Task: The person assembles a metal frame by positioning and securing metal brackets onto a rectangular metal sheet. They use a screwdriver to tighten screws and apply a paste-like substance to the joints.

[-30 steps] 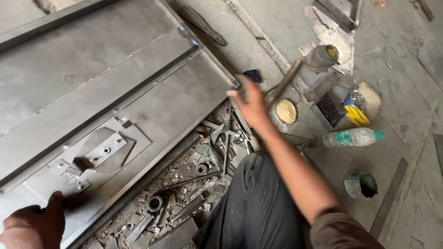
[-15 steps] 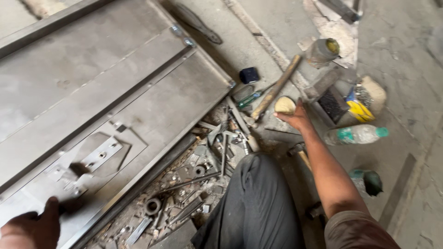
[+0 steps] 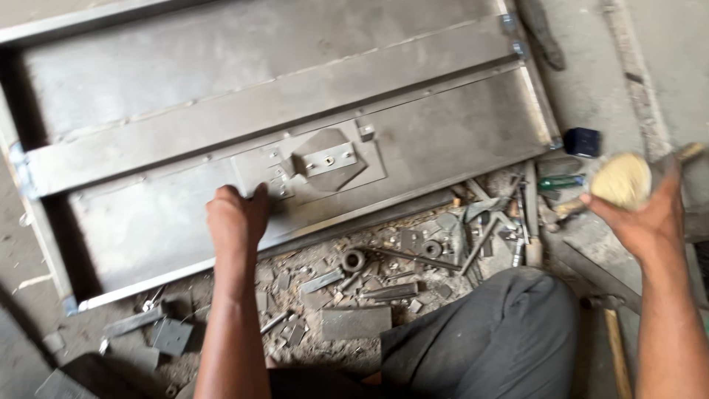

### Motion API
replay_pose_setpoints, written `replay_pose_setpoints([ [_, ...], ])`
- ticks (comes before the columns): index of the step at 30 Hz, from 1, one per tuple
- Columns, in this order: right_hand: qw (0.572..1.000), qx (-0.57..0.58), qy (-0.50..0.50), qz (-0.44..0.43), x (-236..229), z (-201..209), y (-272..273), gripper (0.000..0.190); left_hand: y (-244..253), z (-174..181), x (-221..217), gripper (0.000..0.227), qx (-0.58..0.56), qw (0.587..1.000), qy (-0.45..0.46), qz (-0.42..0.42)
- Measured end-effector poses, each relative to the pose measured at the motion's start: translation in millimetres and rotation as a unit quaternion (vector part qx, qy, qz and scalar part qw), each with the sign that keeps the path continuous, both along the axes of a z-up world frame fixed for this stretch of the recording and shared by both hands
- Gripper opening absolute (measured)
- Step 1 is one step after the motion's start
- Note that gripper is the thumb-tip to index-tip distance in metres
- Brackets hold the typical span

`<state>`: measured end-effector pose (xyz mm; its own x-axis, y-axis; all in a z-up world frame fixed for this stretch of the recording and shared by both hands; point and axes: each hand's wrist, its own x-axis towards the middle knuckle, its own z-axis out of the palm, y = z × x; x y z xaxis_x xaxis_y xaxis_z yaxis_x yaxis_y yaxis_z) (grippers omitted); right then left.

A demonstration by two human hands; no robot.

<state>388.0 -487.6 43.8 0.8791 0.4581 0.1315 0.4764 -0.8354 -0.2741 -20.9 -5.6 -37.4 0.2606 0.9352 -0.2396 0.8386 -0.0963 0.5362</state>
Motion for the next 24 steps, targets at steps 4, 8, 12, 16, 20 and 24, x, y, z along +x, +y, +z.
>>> replay_pose_setpoints([
  [4,0.986,-0.007,0.162,0.033,-36.7,21.8,133.3,0.134,1.7,25.0,0.8,0.052,-0.064,0.998,0.009,0.011],
  [8,0.971,-0.053,0.198,0.127,-62.9,2.8,235.0,0.140,0.7,26.5,3.8,0.052,-0.022,1.000,0.008,0.004],
  [12,0.950,-0.105,0.140,0.257,-61.7,-34.8,282.2,0.153,1.8,21.0,1.9,0.054,0.010,1.000,0.022,-0.011],
  [16,0.933,-0.130,0.117,0.314,-55.0,-51.7,297.1,0.148,1.6,18.0,2.0,0.055,-0.019,0.999,0.027,0.007],
  [20,0.938,-0.086,0.108,0.319,-51.2,-32.2,285.0,0.124,3.6,19.2,2.3,0.055,-0.019,1.000,0.022,-0.004],
  [24,0.970,0.021,0.169,0.173,-51.1,-9.5,247.3,0.061,2.3,21.2,2.7,0.055,-0.013,1.000,0.015,-0.008],
])
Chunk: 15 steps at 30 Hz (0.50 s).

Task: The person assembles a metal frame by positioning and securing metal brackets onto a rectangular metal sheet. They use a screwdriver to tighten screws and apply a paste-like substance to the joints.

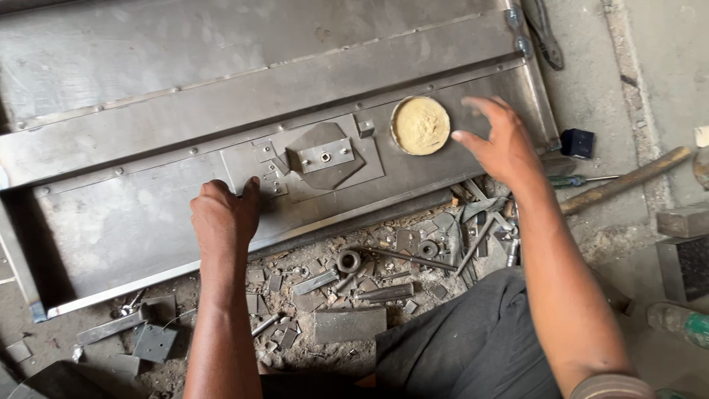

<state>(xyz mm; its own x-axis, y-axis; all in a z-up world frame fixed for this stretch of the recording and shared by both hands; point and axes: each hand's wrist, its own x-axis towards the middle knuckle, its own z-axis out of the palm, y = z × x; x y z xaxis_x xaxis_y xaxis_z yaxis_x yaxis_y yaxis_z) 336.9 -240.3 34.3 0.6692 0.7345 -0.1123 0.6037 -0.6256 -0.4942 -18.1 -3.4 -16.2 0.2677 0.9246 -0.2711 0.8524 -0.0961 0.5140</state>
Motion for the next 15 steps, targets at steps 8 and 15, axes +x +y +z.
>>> replay_pose_setpoints([
  [8,0.996,0.056,-0.057,0.042,-5.6,-29.0,-20.1,0.018,1.3,6.9,0.7,0.054,-0.048,0.999,0.005,0.006],
  [15,0.998,0.057,-0.017,-0.022,-2.5,-2.6,-25.1,0.021,1.8,2.2,-3.0,0.052,-0.029,1.000,0.006,-0.011],
])
